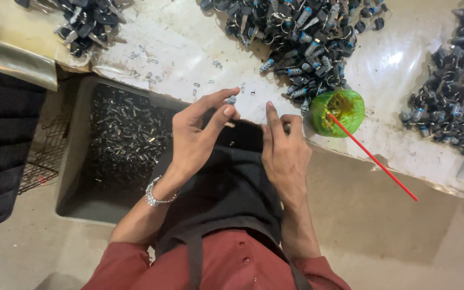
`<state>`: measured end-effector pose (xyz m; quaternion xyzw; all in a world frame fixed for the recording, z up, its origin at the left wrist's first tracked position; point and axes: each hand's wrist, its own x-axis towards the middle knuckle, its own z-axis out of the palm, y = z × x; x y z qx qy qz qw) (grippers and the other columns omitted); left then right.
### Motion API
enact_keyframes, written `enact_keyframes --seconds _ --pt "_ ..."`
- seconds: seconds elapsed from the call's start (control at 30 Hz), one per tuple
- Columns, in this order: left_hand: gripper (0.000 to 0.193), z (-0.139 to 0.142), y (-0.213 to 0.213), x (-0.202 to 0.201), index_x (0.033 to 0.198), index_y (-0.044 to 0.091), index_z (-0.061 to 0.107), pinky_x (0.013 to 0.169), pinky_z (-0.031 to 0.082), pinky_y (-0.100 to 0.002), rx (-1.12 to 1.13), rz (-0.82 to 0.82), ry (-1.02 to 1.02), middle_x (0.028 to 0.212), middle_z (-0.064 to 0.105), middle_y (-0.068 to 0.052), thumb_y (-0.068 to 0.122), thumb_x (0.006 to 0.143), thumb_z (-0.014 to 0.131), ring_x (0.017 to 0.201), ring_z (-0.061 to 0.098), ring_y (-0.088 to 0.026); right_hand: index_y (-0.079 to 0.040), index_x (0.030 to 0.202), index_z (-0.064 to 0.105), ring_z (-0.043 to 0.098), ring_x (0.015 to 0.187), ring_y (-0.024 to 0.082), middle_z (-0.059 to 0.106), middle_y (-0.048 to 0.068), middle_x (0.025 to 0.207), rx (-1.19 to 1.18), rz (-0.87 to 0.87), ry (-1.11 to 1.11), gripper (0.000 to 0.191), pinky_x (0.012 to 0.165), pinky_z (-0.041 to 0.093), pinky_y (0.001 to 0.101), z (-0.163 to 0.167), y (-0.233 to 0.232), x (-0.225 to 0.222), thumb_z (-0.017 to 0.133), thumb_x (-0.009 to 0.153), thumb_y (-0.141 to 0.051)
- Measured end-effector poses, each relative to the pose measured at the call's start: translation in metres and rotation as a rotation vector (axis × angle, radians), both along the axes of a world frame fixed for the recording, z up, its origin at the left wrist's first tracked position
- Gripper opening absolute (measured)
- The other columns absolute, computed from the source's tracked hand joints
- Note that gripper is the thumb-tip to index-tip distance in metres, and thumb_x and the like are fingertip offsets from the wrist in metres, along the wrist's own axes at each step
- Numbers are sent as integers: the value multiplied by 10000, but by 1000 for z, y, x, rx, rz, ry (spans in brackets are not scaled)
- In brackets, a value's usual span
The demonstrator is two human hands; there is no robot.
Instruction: The person picks small metal lock plug components one at a time from a pile on the workbench, brushes a yellow grease-like substance onto each part using a long-handled brush dipped in a green cup, manipulates the part by hand, and places finished pieces into a bin below the bench. Around the midpoint the person wipes their hands with a cloth before resuming.
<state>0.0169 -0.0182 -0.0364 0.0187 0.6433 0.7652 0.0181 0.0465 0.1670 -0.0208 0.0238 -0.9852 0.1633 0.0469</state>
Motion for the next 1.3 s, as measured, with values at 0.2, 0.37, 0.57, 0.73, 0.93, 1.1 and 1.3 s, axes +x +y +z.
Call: enact_keyframes --seconds 0.2,0.37,0.57,0.73,0.93,1.1,1.3 --pt "301 -20 12 -5 1294 -8 715 796 565 -218 131 -66 -126 951 752 -38 73 1004 709 854 676 -58 -124 1505 535 655 850 397 612 152 1092 17 -66 -19 430 673 531 511 -17 3 -25 566 1095 -247" --pt "299 -15 26 9 1280 -14 712 819 573 -213 90 -87 -45 1008 775 -55 25 984 721 884 687 -62 -160 1447 586 662 791 407 631 147 1068 74 -82 -86 403 648 531 526 -11 14 -25 564 1071 -304" --pt "281 -21 22 16 1246 -33 722 844 578 -214 66 -45 -139 1065 796 -83 9 968 733 951 711 -76 -118 1391 646 658 750 367 631 163 1016 73 12 73 369 590 515 471 -12 17 -6 634 1044 -245" --pt "253 -26 27 29 1195 -50 741 834 593 -223 136 -99 -153 1018 800 -79 13 950 747 923 737 -79 -61 1140 735 520 710 126 586 80 876 -458 -194 236 147 623 429 276 -16 13 15 773 1003 -26" --pt "315 -19 36 39 1259 -14 718 781 588 -265 -141 -114 87 1014 782 -100 21 947 748 891 739 -132 10 1081 725 577 706 44 699 84 1095 -1035 -162 197 139 597 450 185 -28 18 42 724 967 89" --pt "328 -12 42 41 1200 10 700 796 600 -299 -306 -64 378 1024 744 -111 37 899 825 900 739 -232 22 1080 718 602 731 63 705 108 1121 -1110 -168 254 145 618 479 194 -37 20 44 730 965 110" --pt "334 -14 43 40 1167 12 693 851 605 -335 -415 -21 527 1080 717 -96 21 876 856 982 709 -243 27 1066 702 628 772 82 712 123 1098 -1019 -136 298 147 630 509 206 -42 23 46 745 961 121"
